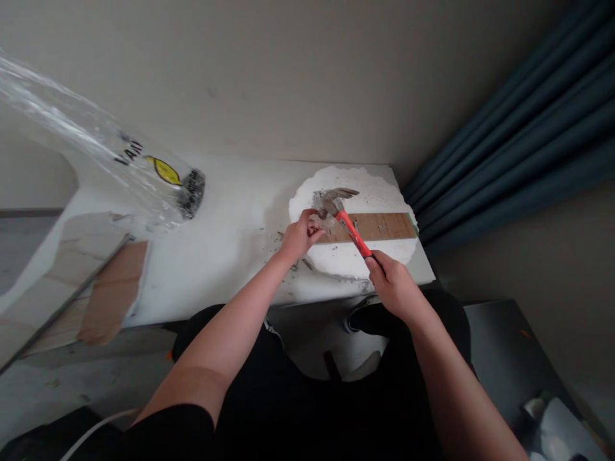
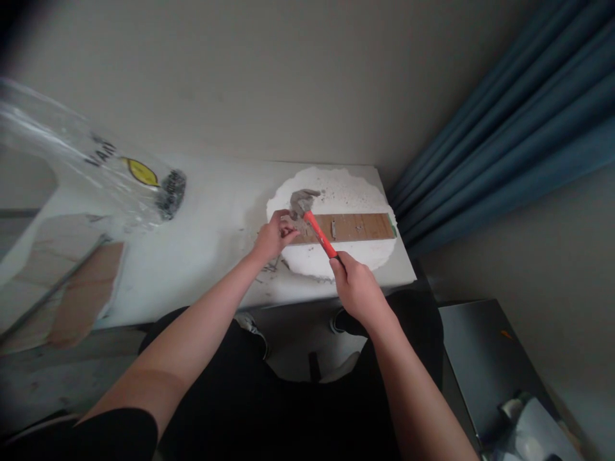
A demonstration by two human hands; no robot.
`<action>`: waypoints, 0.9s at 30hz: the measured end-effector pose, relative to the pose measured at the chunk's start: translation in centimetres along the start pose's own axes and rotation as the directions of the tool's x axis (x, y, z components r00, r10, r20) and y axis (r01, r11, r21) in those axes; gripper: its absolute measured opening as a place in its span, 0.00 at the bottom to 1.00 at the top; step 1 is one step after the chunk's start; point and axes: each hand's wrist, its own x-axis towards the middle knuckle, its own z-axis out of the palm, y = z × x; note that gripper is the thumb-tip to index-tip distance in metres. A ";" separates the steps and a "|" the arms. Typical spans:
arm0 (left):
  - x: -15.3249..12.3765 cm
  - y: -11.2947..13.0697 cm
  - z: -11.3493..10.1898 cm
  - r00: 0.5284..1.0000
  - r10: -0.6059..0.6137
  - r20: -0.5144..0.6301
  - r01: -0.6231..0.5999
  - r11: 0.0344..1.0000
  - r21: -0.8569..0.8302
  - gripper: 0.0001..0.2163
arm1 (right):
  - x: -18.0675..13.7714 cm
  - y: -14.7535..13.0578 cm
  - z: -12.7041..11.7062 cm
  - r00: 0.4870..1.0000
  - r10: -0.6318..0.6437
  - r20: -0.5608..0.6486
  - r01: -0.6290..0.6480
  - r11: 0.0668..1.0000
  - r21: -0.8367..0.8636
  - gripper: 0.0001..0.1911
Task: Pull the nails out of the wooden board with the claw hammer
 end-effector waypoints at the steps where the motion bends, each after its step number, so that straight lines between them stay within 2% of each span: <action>1: 0.0 0.0 0.0 1.000 -0.004 -0.005 0.004 1.000 0.003 0.24 | 0.0 0.0 0.1 1.000 0.000 0.013 0.001 1.000 -0.011 0.16; 14: 0.0 -0.2 0.0 1.000 0.011 0.010 -0.011 1.000 0.023 0.24 | -0.4 -0.3 0.3 1.000 0.018 -0.002 -0.018 0.997 -0.074 0.17; 20: 0.0 -0.4 0.1 1.000 0.017 0.020 -0.019 0.995 0.100 0.23 | -1.0 -0.8 0.3 1.000 0.012 0.029 -0.009 0.997 -0.083 0.17; 27: 0.0 -0.6 0.3 1.000 0.021 0.011 -0.022 0.995 0.101 0.24 | -1.1 -1.0 1.2 0.999 0.051 0.010 -0.049 0.990 -0.132 0.18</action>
